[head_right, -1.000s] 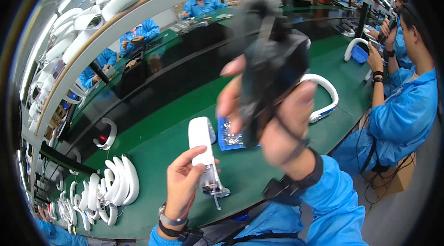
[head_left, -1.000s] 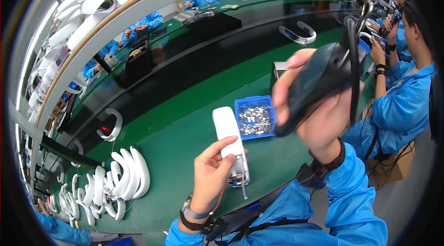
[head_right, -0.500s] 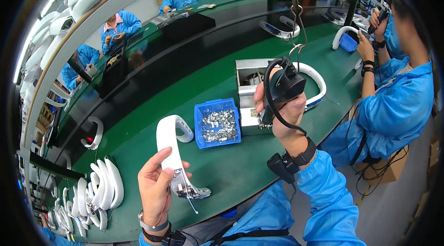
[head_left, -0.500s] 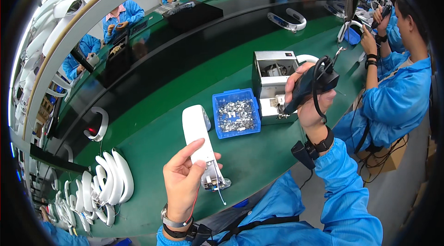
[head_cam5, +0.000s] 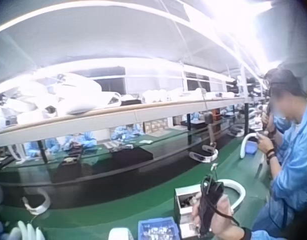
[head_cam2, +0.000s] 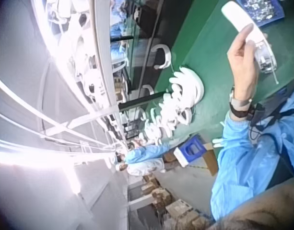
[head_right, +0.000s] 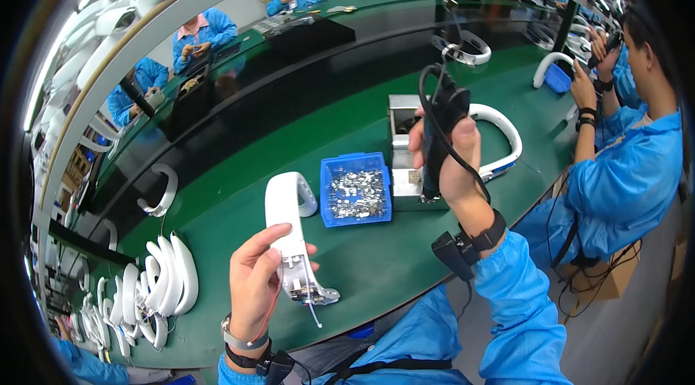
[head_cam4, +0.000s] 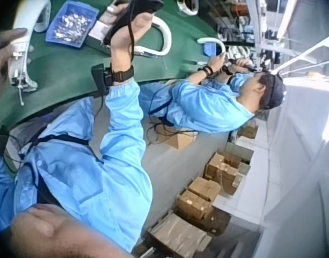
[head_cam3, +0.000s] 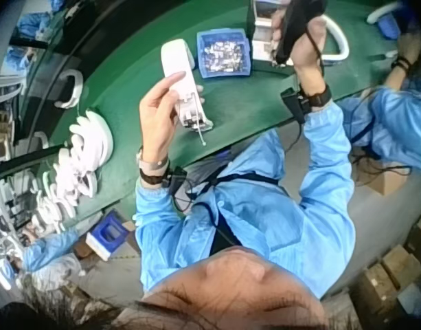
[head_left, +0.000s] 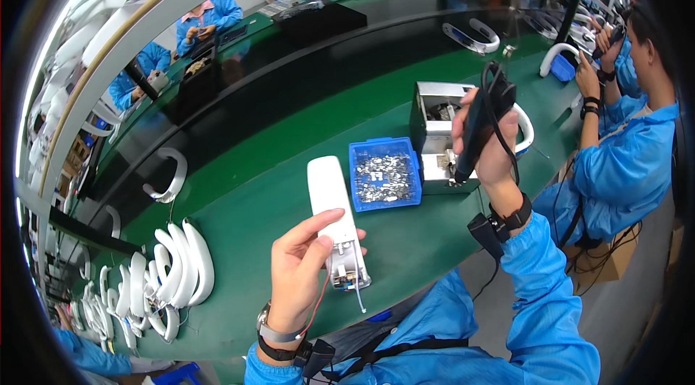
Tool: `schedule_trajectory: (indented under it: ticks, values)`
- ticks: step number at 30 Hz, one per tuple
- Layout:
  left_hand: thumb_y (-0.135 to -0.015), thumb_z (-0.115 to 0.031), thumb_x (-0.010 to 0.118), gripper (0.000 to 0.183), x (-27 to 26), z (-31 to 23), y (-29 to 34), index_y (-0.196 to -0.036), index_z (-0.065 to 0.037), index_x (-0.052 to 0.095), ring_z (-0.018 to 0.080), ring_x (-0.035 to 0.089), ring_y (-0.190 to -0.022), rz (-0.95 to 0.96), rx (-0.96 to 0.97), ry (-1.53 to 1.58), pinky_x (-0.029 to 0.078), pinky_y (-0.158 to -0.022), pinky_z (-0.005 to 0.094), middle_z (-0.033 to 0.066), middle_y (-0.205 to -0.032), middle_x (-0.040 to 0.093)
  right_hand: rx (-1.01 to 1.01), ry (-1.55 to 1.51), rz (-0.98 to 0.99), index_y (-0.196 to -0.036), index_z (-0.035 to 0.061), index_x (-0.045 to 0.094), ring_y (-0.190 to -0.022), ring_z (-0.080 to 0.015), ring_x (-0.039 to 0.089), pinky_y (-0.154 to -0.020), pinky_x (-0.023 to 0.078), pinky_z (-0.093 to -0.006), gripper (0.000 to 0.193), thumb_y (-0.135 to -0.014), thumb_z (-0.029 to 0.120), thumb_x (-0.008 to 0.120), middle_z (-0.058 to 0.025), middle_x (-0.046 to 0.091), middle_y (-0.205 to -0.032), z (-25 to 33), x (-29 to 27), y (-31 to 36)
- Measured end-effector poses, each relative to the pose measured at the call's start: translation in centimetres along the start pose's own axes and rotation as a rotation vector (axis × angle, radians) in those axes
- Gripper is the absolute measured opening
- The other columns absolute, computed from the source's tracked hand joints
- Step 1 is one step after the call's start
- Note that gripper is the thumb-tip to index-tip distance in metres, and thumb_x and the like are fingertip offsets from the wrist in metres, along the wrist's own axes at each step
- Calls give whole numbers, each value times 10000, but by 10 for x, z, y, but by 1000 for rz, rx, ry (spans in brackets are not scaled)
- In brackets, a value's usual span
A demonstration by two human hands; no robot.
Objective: Assembling components into a white plastic housing using an electric screwdriver.
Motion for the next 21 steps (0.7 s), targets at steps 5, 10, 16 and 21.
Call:
schedule_trajectory:
  ticks: [5,10,16,21]
  values:
    - [-1019,-47,442,353,2,5,-4,-1340,30,566,255,700,-1023,75,-96,-10,583,-878,341,207,-1122,696,4,-297,45,-1169,0,489,-497,-160,564,-454,469,-262,901,-866,837,351,-142,625,-765,50,33,4]
    - [-1022,-40,449,372,4,-3,-1,-1377,0,551,222,675,-1074,132,-117,-10,559,-929,331,179,-1192,671,-199,-460,210,-1186,31,463,-459,-203,558,-442,498,-332,782,-923,761,364,-148,578,-723,135,118,13]
    - [-1010,-26,484,371,-3,0,-2,-1369,-10,577,98,605,-1024,100,-75,-13,497,-903,258,76,-1192,666,-187,-586,347,-1175,54,447,-439,-224,543,-435,487,-358,791,-911,791,331,-164,579,-717,141,164,24]
    - [-1001,-9,487,375,-6,0,-1,-1364,-11,582,97,597,-1051,111,-80,11,476,-933,249,76,-1218,664,-171,-595,294,-1162,58,452,-428,-215,528,-423,478,-349,793,-903,799,342,-158,579,-715,138,169,24]
Point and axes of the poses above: each hand's wrist, its own y-axis away from the middle knuckle, its own x-axis out of the palm, z = x × y, the point moved 7 cm from there along -y, towards the middle knuckle
